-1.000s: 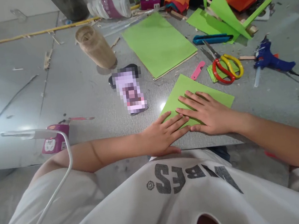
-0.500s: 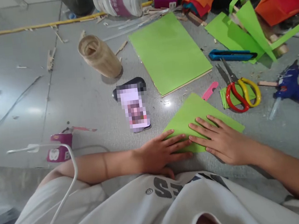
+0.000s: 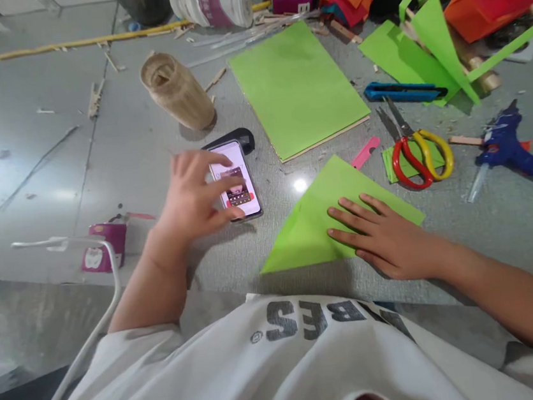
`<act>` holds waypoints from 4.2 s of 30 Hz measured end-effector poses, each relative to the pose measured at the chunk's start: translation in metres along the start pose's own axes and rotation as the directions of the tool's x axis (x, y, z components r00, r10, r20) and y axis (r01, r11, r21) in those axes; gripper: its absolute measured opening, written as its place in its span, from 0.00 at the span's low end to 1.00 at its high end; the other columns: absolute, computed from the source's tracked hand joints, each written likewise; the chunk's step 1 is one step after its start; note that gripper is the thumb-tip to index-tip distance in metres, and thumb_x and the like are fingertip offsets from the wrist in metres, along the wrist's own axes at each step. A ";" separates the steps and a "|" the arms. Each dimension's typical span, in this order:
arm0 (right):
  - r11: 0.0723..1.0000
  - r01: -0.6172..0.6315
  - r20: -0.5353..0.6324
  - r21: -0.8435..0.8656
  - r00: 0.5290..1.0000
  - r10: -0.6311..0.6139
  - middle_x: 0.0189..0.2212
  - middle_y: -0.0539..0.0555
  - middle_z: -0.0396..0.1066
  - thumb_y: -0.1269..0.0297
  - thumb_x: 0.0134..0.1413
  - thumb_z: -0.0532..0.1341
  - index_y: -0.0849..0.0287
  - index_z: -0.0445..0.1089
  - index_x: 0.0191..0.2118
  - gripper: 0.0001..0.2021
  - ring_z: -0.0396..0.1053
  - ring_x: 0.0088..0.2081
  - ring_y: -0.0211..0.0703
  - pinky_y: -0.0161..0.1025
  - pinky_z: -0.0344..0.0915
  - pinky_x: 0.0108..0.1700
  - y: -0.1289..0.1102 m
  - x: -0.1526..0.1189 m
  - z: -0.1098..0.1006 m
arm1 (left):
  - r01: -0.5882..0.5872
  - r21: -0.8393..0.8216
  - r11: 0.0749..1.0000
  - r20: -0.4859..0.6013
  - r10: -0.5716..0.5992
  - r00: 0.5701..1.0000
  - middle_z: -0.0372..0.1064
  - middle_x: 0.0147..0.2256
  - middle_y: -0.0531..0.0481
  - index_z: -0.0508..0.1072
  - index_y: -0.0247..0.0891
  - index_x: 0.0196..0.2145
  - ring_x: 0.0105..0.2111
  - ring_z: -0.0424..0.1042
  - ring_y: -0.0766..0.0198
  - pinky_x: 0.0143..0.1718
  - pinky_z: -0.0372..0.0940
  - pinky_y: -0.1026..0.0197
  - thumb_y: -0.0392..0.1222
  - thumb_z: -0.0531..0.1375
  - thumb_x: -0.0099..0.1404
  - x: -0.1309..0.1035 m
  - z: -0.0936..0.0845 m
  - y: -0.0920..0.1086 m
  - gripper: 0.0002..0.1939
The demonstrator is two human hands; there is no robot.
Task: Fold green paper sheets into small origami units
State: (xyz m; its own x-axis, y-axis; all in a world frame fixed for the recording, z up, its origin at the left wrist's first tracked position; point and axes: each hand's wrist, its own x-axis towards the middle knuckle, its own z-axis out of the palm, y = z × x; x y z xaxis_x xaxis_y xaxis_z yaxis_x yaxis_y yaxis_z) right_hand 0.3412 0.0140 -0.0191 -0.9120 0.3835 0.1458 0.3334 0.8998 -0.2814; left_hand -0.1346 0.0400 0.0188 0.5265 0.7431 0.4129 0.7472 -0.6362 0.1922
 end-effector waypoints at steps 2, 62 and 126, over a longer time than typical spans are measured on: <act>1.000 -0.005 0.049 0.001 0.999 0.005 0.86 0.65 0.73 0.69 0.83 0.58 0.51 0.78 0.82 0.30 0.69 0.88 0.70 0.77 0.66 0.85 0.000 0.003 -0.005 | 0.101 0.030 0.994 -0.031 -0.100 0.994 0.84 0.65 0.36 0.93 0.47 0.56 0.63 0.74 0.35 0.67 0.69 0.24 0.93 0.49 0.82 -0.005 -0.002 -0.018 0.52; 0.995 -0.048 0.189 0.087 0.981 0.030 0.91 0.67 0.64 0.73 0.76 0.62 0.49 0.66 0.92 0.44 0.58 0.92 0.76 0.86 0.58 0.89 -0.020 0.014 -0.005 | 0.886 -0.137 0.442 0.152 -0.875 0.460 0.87 0.34 0.52 0.80 0.47 0.43 0.28 0.77 0.57 0.36 0.73 0.54 0.42 0.67 0.73 0.055 -0.001 0.032 0.01; 0.782 -0.582 0.013 0.223 0.804 0.595 0.87 0.71 0.66 0.45 0.65 0.84 0.45 0.40 0.98 0.71 0.67 0.77 0.84 0.69 0.59 0.75 -0.043 0.232 0.033 | 0.515 -0.115 0.849 0.010 -0.518 0.856 0.84 0.74 0.41 0.91 0.49 0.51 0.77 0.81 0.32 0.80 0.76 0.26 0.42 0.61 0.69 0.020 0.046 -0.080 0.20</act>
State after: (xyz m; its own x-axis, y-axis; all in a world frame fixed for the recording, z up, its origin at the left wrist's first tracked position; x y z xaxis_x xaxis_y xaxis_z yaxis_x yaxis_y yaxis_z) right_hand 0.1068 0.0573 -0.0045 -0.5379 0.8407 -0.0621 0.7380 0.4340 -0.5167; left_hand -0.1654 0.1155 -0.0293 0.0677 0.9672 0.2447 0.8592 -0.1812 0.4784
